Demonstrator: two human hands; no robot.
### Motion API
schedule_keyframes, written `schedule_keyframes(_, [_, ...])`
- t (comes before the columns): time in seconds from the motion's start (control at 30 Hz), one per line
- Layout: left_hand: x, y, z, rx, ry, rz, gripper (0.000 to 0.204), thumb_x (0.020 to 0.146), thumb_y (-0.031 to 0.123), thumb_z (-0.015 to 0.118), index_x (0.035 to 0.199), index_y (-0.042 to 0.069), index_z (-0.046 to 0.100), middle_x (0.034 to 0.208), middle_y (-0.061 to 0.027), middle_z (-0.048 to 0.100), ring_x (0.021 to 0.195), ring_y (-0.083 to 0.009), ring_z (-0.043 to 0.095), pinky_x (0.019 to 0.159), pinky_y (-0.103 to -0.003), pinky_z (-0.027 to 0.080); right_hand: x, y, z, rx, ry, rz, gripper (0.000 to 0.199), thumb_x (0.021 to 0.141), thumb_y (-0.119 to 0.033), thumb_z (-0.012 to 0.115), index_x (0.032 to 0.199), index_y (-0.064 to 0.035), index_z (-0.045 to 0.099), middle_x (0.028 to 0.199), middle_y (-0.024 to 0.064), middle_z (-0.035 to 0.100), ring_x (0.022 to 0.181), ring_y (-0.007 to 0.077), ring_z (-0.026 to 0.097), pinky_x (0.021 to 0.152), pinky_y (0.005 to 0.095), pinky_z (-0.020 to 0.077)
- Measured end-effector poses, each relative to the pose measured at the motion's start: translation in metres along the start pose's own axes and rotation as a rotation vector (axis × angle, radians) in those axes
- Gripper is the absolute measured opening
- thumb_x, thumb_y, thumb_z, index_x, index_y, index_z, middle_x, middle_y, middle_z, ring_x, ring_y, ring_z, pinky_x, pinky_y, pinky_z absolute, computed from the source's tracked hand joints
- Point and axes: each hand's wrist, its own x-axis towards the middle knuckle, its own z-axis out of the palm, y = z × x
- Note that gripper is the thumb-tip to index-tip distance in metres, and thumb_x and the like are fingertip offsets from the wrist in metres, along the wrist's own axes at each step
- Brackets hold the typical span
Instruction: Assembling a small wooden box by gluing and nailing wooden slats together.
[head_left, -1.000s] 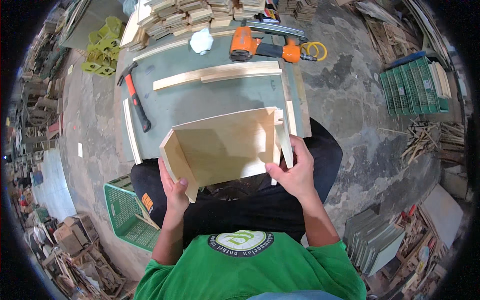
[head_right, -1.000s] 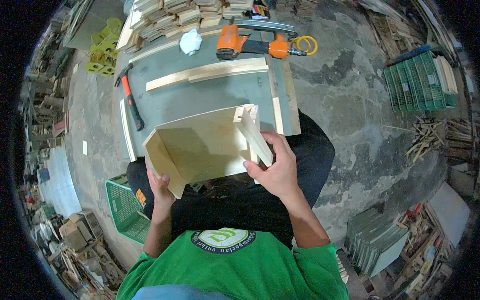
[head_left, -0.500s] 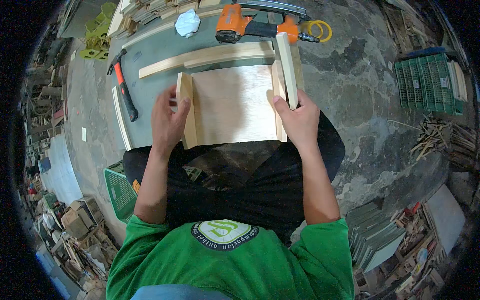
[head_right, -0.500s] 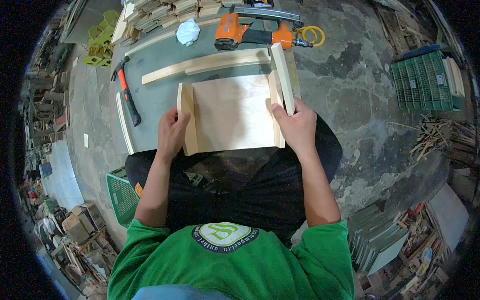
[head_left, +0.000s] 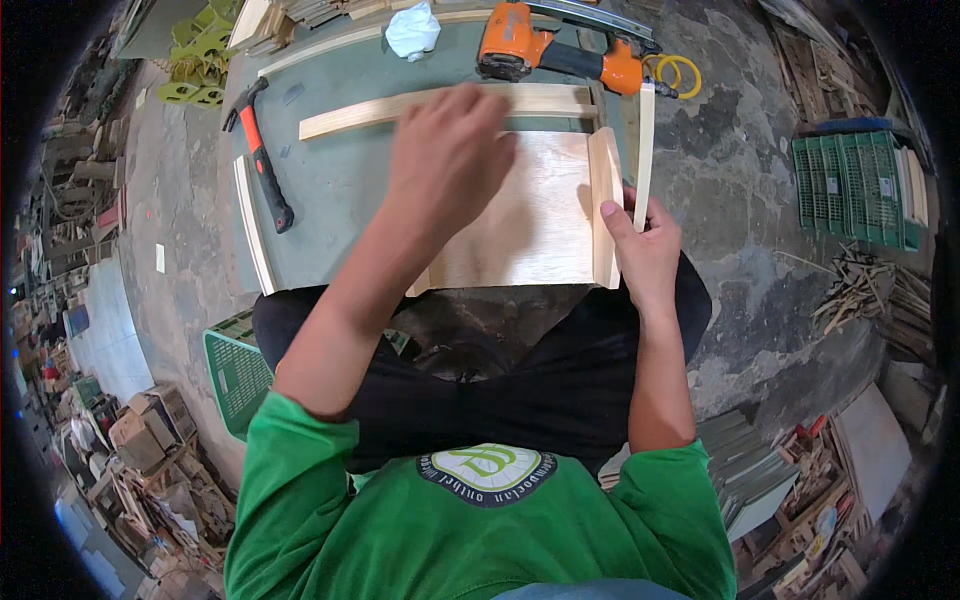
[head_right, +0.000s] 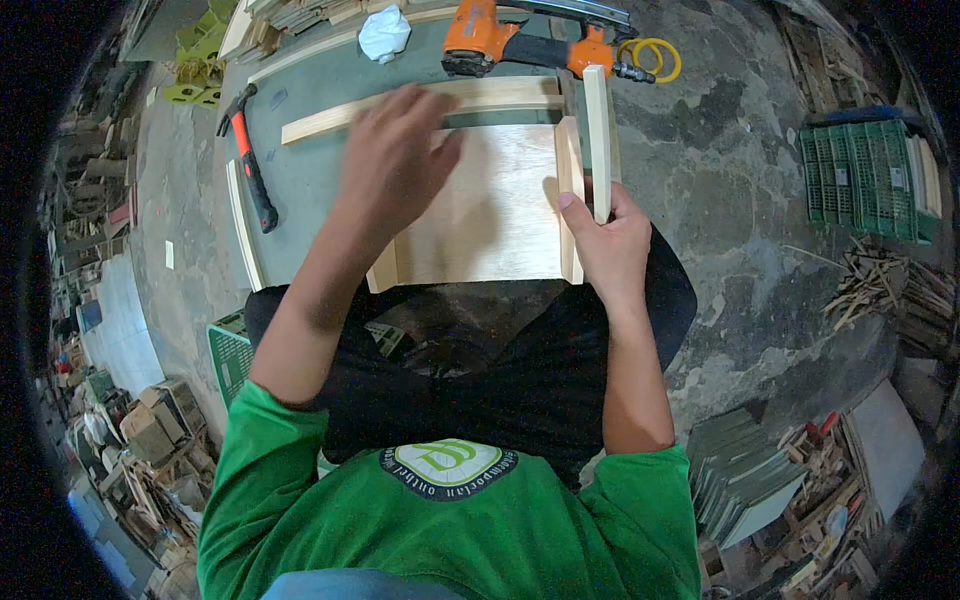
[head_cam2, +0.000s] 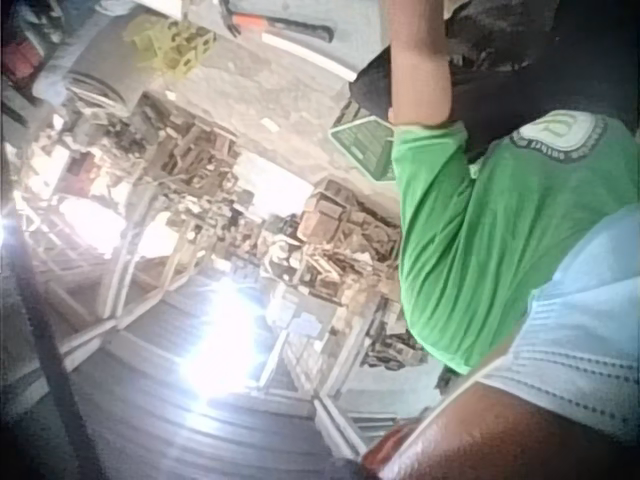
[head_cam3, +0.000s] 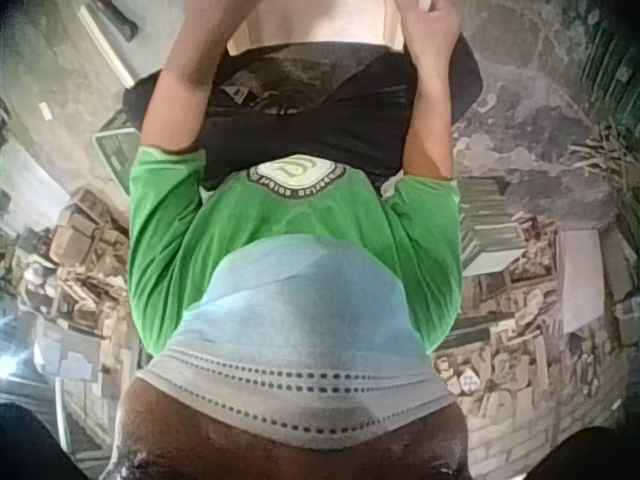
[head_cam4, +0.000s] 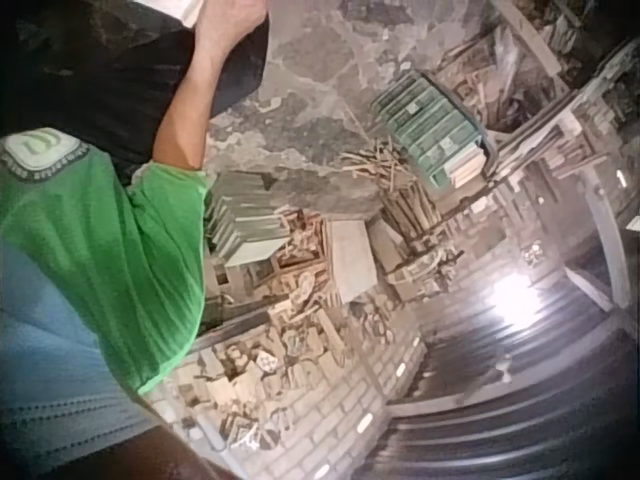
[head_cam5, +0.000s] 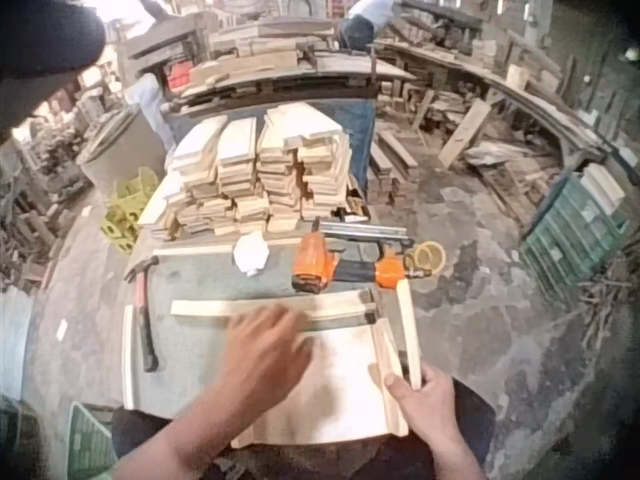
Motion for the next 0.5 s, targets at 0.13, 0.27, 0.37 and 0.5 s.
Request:
schedule_keyframes(0.13, [0.027,-0.019,0.04,0.279,-0.152,0.042,0.008,0.087,0.015,0.061,0.09,0.009,0.066,0.099,-0.0098,0.067,0.096,-0.0277,0.066,0.083,-0.043,0.047,-0.003,-0.008,0.011,-0.021,-0.041,-0.073,0.041,0.083,-0.028,0.079,0.108,0.0039,0.07,0.09,0.0097,0.071,0.08,0.0152,0.065,0.077,0.0303,0.0517])
schedule_keyframes(0.27, [0.04,-0.029,0.049,0.266,-0.256,0.084,0.008,0.087,0.013,0.057,0.093,0.011,0.063,0.098,-0.0068,0.064,0.098,-0.0277,0.065,0.081,-0.046,0.045,0.001,-0.004,0.003,0.005,0.009,-0.092,0.043,0.084,-0.029,0.079,0.109,0.0038,0.069,0.092,0.0104,0.07,0.082,0.0156,0.065,0.077,0.0307,0.0518])
schedule_keyframes(0.37, [0.047,-0.034,0.037,0.223,-0.301,0.086,0.007,0.088,0.013,0.057,0.091,0.011,0.063,0.097,-0.0081,0.064,0.097,-0.0309,0.064,0.079,-0.045,0.045,0.007,-0.011,-0.003,0.028,0.054,-0.126,0.04,0.085,-0.028,0.077,0.109,0.0033,0.07,0.091,0.0097,0.07,0.082,0.0158,0.065,0.077,0.0309,0.052])
schedule_keyframes(0.5, [0.056,-0.021,0.004,0.037,-0.262,0.124,0.009,0.089,0.014,0.06,0.092,0.006,0.065,0.089,-0.0134,0.064,0.083,-0.0372,0.064,0.071,-0.046,0.049,0.029,-0.033,-0.012,0.052,0.11,-0.23,0.031,0.088,-0.025,0.074,0.105,0.0013,0.07,0.086,0.0083,0.07,0.079,0.0146,0.064,0.075,0.0309,0.052])
